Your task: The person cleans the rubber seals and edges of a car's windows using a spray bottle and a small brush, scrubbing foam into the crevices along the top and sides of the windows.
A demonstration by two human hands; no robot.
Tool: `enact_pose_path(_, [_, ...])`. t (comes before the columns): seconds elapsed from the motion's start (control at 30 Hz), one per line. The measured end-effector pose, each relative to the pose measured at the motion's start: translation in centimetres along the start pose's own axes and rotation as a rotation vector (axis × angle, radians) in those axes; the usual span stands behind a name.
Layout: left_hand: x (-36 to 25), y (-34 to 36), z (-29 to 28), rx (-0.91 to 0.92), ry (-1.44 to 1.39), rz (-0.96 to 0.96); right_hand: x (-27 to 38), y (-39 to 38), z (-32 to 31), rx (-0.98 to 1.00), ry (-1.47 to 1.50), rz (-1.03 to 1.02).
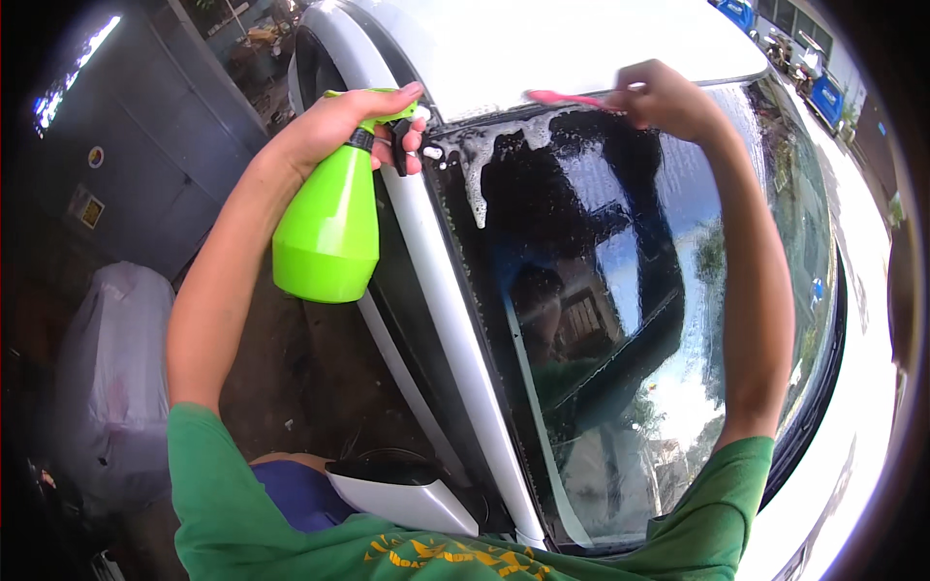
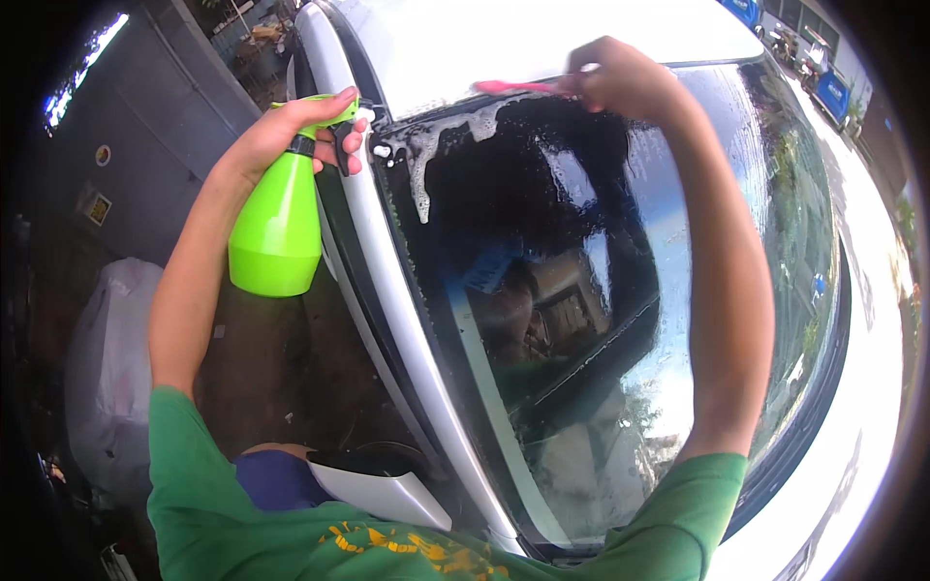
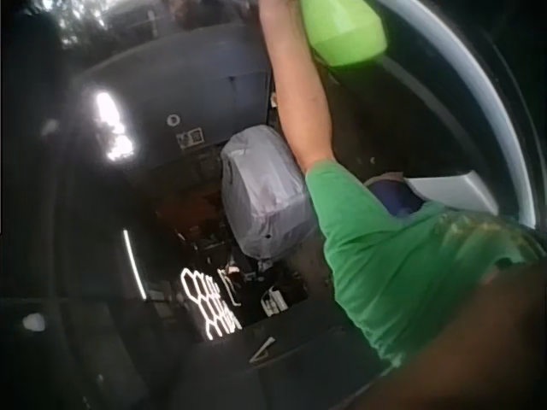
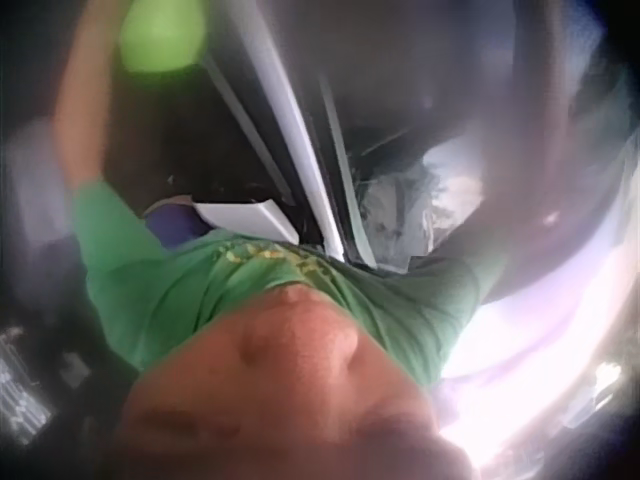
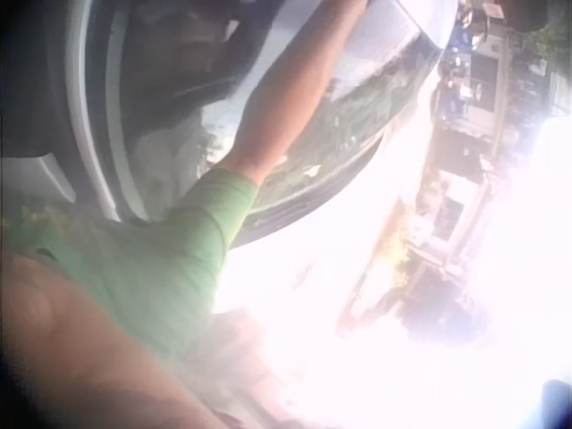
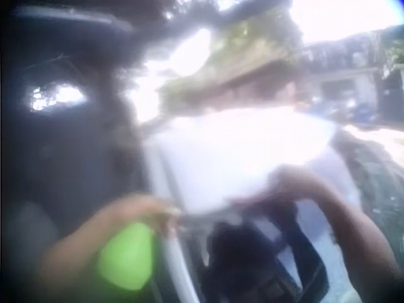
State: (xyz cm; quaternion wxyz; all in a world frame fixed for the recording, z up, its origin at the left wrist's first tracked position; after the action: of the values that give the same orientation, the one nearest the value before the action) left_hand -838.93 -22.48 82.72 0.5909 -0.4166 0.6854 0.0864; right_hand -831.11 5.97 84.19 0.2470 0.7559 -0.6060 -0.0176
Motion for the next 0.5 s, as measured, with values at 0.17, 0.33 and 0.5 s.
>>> enact_pose_path(0.17, [1.1, -1.1, -0.9, -0.047, 0.028, -0.002, 6.1, 3.0, 2.9, 0.083, -0.058, -0.045])
enact_pose_path(0.33, [0.6, -1.4, -0.2, -0.022, -0.032, 0.039, 8.1, 4.8, 4.5, -0.132, -0.140, -0.034])
enact_pose_path(0.5, [1.9, -2.2, -2.3, 0.036, -0.012, 0.037, 7.1, 3.5, 3.6, 0.112, -0.071, 0.047])
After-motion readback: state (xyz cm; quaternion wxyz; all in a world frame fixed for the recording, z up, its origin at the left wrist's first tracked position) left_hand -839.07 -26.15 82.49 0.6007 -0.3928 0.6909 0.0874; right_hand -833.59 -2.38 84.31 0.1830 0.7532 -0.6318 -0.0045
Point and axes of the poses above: each hand's wrist, its own y-axis towards the middle knuckle, its own z-axis out of the palm, x = y × z, the point moved 8 cm from there along y, towards the middle knuckle, and after that the axes turned 14 degrees about -z, right-handed, at the moved point
